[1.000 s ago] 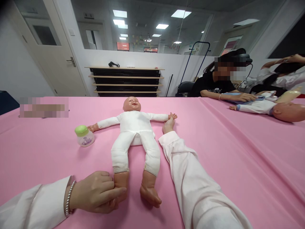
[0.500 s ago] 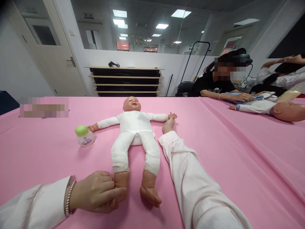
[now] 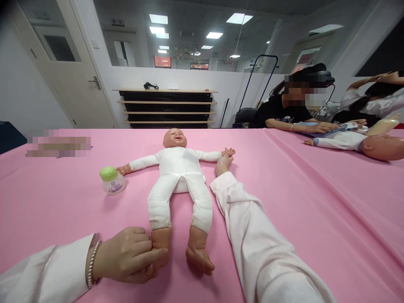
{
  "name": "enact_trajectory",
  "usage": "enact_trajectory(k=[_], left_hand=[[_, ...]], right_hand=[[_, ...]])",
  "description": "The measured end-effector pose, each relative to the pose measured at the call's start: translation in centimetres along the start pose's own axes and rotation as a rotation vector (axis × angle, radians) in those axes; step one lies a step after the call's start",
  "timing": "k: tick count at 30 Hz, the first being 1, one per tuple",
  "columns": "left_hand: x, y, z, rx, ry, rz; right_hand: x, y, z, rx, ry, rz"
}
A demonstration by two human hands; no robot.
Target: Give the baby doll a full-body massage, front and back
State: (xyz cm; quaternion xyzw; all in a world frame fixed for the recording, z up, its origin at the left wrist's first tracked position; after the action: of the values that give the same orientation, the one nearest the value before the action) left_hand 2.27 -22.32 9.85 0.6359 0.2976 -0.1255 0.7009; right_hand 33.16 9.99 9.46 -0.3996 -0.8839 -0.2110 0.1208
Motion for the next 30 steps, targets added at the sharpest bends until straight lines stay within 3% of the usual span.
enact_trajectory(k=[2, 5, 7, 11, 16, 18, 24, 27, 30], left_hand=[[-0.9, 0.3, -0.3, -0.043, -0.014, 0.053], [-2.7, 0.5, -1.4, -0.166, -0.089, 0.189], [-3.9, 0.4, -2.5, -0.260, -0.138, 0.288], [-4.7, -0.2, -5.8, -0.480, -0.206, 0.397], [-3.3, -1.5, -11.4, -0.835, -0.371, 0.433], [-2.3, -1.6, -13.1, -0.930, -0.459, 0.437], [0.5, -1.5, -16.3, -1.067, -0.555, 0.408], [0.6, -1.4, -16.3, -1.048, -0.513, 0.398], [-0.6, -0.9, -14.7, -0.957, -0.383, 0.377]], right_hand=[[1.3, -1.3, -2.6, -0.107, -0.049, -0.043], [5.7, -5.3, -7.5, -0.359, -0.177, -0.298], [8.5, -8.4, -9.1, -0.404, -0.204, -0.482], [12.4, -14.3, -9.3, -0.420, -0.305, -0.854], [13.3, -19.6, -8.4, -0.681, -0.615, -1.171], [13.2, -20.8, -8.2, -0.764, -0.660, -1.237], [13.4, -21.7, -7.6, -0.873, -0.715, -1.264], [13.5, -21.8, -7.5, -0.884, -0.712, -1.275], [13.4, -21.0, -7.9, -0.842, -0.679, -1.253]])
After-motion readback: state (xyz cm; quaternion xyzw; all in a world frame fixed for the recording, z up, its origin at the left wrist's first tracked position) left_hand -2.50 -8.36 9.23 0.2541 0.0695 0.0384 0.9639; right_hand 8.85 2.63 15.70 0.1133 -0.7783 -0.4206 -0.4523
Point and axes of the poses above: each hand's wrist, its own y-axis towards the middle knuckle, its own x-axis out of the palm, z = x × y, the point moved 10 cm from there along y, towards the middle knuckle, and after that the axes turned 5 degrees about z, right-handed, at the moved point
